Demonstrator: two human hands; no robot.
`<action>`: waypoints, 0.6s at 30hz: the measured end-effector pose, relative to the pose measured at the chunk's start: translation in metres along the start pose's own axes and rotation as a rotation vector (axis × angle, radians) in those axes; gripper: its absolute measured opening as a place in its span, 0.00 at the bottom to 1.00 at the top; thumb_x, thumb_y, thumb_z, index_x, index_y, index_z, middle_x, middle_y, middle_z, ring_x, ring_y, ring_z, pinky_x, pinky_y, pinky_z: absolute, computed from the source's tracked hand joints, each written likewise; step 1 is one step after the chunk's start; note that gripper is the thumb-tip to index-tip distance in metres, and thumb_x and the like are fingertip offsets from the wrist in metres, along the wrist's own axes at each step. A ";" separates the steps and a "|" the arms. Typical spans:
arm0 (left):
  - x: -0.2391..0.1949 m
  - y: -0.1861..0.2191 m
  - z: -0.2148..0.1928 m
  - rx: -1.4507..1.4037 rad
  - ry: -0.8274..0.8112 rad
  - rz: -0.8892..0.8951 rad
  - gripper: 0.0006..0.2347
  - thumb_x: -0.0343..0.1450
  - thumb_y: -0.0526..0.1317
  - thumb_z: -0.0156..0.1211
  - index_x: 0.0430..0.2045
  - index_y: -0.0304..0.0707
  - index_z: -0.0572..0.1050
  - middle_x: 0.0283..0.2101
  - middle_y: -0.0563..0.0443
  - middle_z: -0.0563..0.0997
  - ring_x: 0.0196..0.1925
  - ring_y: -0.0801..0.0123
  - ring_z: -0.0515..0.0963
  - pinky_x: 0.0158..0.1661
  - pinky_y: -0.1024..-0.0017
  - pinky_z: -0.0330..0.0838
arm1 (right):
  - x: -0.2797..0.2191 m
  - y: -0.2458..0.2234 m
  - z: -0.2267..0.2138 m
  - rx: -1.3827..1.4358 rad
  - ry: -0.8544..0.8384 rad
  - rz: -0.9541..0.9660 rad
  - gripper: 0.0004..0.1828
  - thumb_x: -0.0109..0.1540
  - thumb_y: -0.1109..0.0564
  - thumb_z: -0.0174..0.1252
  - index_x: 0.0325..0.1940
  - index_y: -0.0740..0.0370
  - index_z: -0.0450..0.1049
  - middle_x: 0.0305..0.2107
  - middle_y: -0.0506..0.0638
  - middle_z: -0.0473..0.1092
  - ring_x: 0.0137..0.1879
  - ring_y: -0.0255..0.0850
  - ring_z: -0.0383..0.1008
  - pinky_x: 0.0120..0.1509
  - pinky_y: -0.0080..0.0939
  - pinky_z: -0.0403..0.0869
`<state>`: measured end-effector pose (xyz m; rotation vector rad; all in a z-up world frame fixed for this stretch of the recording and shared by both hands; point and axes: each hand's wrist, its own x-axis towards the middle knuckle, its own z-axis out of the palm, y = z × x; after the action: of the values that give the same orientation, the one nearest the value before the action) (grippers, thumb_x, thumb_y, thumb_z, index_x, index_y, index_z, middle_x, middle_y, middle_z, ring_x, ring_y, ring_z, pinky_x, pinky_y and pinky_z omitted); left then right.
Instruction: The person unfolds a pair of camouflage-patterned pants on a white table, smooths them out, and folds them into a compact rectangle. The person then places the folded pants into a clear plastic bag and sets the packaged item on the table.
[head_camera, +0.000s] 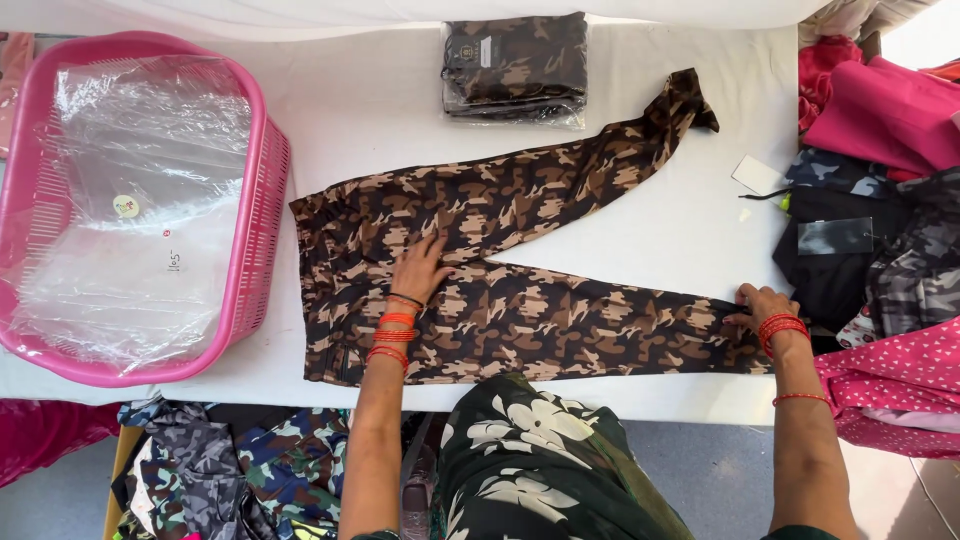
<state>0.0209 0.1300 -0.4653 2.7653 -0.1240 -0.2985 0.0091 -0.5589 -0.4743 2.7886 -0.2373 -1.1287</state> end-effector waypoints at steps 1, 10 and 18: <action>0.006 0.027 -0.009 0.086 -0.006 0.032 0.29 0.70 0.56 0.58 0.65 0.44 0.64 0.67 0.43 0.66 0.65 0.52 0.69 0.57 0.48 0.68 | 0.010 0.004 0.005 0.004 0.072 -0.006 0.31 0.50 0.32 0.70 0.53 0.42 0.76 0.50 0.46 0.75 0.63 0.49 0.70 0.68 0.54 0.64; 0.074 0.003 0.019 0.428 0.016 0.084 0.11 0.75 0.35 0.55 0.51 0.47 0.76 0.40 0.43 0.80 0.38 0.55 0.83 0.34 0.60 0.79 | 0.016 0.028 0.001 0.030 0.167 -0.016 0.14 0.63 0.53 0.63 0.53 0.43 0.77 0.44 0.47 0.80 0.54 0.45 0.79 0.65 0.55 0.68; 0.078 -0.018 0.001 0.167 0.183 -0.250 0.09 0.68 0.27 0.56 0.40 0.34 0.74 0.40 0.33 0.80 0.37 0.41 0.82 0.34 0.51 0.79 | 0.014 0.012 -0.018 0.008 0.556 -0.051 0.13 0.63 0.60 0.60 0.49 0.46 0.79 0.42 0.49 0.78 0.47 0.48 0.80 0.45 0.48 0.78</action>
<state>0.0975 0.1370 -0.4872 2.9596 0.2556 -0.0995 0.0302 -0.5723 -0.4686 2.9863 -0.1101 -0.3218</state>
